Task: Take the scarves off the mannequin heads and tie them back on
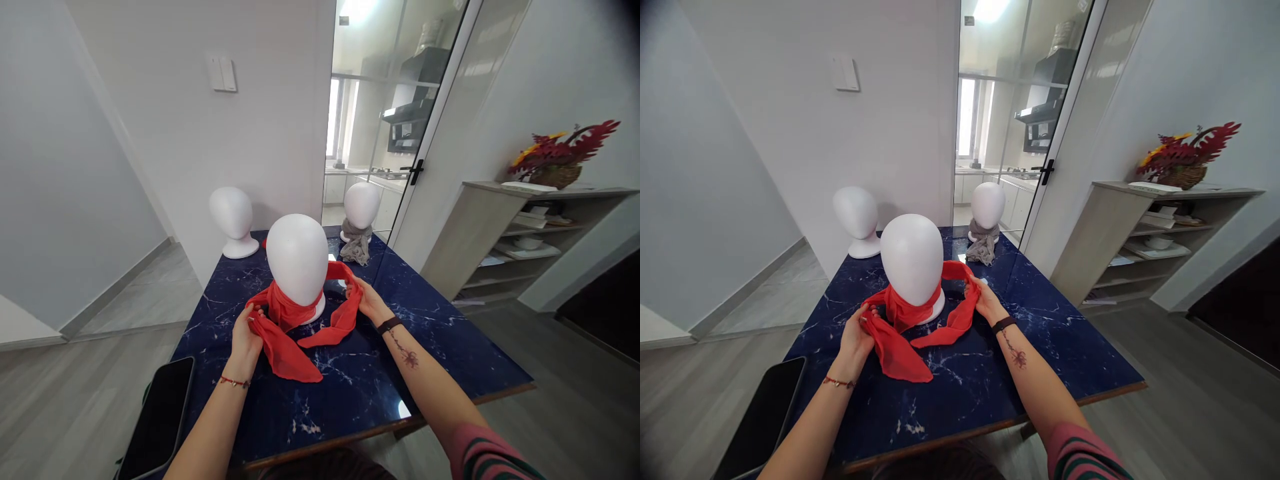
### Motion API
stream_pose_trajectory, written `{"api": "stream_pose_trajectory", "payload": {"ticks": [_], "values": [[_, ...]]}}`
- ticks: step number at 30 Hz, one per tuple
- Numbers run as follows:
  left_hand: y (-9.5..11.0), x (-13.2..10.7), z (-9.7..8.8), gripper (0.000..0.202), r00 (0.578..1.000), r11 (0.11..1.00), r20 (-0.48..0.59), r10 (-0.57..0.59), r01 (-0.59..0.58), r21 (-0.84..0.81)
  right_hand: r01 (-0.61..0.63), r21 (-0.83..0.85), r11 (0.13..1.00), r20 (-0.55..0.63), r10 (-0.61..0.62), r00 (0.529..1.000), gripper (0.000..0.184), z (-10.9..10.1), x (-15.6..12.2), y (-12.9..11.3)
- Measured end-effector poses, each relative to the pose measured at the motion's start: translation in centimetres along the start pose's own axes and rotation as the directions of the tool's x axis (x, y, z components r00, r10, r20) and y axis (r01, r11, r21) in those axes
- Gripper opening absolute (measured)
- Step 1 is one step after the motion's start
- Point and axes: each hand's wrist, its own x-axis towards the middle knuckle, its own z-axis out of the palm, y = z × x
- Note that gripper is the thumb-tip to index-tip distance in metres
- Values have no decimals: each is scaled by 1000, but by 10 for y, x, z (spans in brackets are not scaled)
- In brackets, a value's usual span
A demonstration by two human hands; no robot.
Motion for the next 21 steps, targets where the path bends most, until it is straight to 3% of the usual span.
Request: {"api": "stream_pose_trajectory", "payload": {"ticks": [3, 6, 9, 12, 14, 16, 20, 21], "values": [[-2, -1, 0, 26, 998, 999, -43, 48, -48, -5, 76, -37, 996, 36, -74, 997, 13, -2, -2, -3], [-4, -2, 2, 38, 994, 996, -60, 88, -88, 4, 201, -302, 932, -17, -216, 976, 24, -5, -4, 2], [-5, -1, 2, 27, 993, 994, -47, 107, -106, 28, 265, -500, 825, -125, -372, 920, 24, -6, -3, 6], [-7, 3, 1, 19, 992, 993, -50, 113, -111, 42, 317, -554, 770, -134, -459, 878, 24, 9, 7, -10], [-8, 5, 0, 18, 992, 992, -46, 116, -113, 56, 358, -596, 718, -68, -490, 869, 22, 34, 20, -34], [-9, 7, -1, 17, 991, 989, -34, 127, -124, 79, 398, -642, 655, 41, -489, 871, 18, 74, 36, -66], [-12, 12, -6, 22, 982, 974, -24, 187, -182, 135, 446, -702, 555, 228, -418, 879, 7, 182, 57, -123], [-12, 14, -8, 24, 978, 967, -17, 207, -202, 155, 496, -747, 442, 347, -377, 859, 7, 210, 56, -131]]}}
